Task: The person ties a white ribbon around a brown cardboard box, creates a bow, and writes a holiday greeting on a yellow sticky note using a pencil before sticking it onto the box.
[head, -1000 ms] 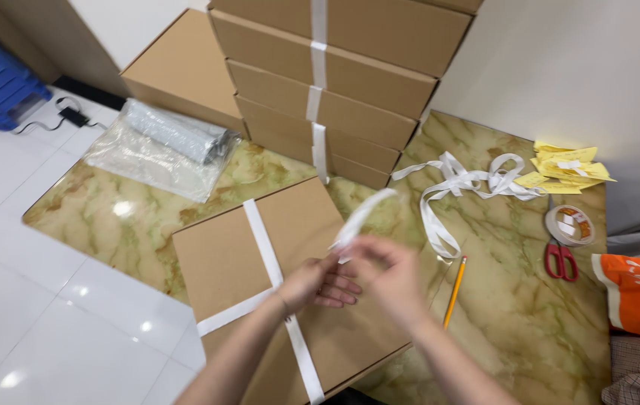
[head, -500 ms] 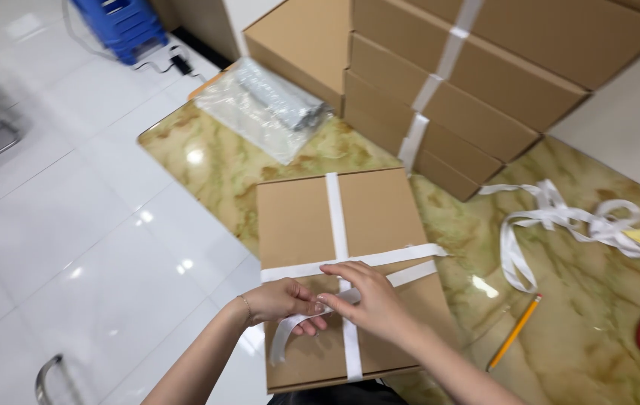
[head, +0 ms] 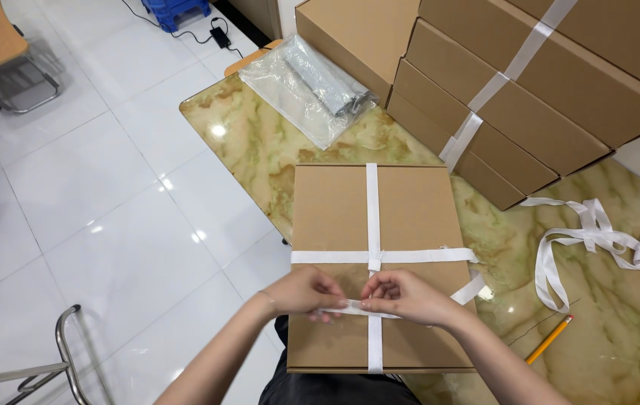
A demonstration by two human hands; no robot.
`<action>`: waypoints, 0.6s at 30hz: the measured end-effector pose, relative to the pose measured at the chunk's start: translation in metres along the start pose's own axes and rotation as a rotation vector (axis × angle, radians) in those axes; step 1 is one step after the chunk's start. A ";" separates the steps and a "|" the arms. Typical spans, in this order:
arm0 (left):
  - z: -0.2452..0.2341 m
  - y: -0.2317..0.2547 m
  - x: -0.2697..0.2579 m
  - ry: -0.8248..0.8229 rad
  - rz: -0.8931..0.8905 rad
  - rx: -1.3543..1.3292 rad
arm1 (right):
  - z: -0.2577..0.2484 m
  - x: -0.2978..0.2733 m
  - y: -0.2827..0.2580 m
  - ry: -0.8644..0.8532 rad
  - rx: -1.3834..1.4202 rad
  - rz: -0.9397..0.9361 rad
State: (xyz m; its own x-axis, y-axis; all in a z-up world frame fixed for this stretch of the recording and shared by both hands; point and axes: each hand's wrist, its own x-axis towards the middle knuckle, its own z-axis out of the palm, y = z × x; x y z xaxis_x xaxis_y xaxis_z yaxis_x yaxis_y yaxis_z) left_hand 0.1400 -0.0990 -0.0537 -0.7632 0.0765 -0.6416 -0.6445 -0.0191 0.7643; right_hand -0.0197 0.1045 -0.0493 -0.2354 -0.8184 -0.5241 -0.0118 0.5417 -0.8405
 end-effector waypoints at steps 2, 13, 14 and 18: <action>0.011 0.006 0.013 -0.008 0.033 0.034 | 0.003 -0.001 0.009 0.012 0.054 0.026; 0.047 -0.002 0.045 0.335 0.039 0.170 | -0.055 -0.017 0.050 0.456 0.000 0.217; 0.050 -0.008 0.051 0.351 0.027 0.168 | -0.057 -0.015 0.055 0.470 -0.029 0.237; 0.059 -0.019 0.062 0.373 0.019 0.059 | -0.060 -0.006 0.066 0.498 -0.164 0.274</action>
State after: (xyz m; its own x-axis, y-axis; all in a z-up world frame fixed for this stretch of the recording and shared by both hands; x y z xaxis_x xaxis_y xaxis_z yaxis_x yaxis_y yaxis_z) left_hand 0.1081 -0.0354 -0.1041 -0.7463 -0.2915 -0.5984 -0.6348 0.0413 0.7715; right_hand -0.0772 0.1563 -0.0934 -0.6788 -0.4770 -0.5583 -0.0268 0.7759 -0.6303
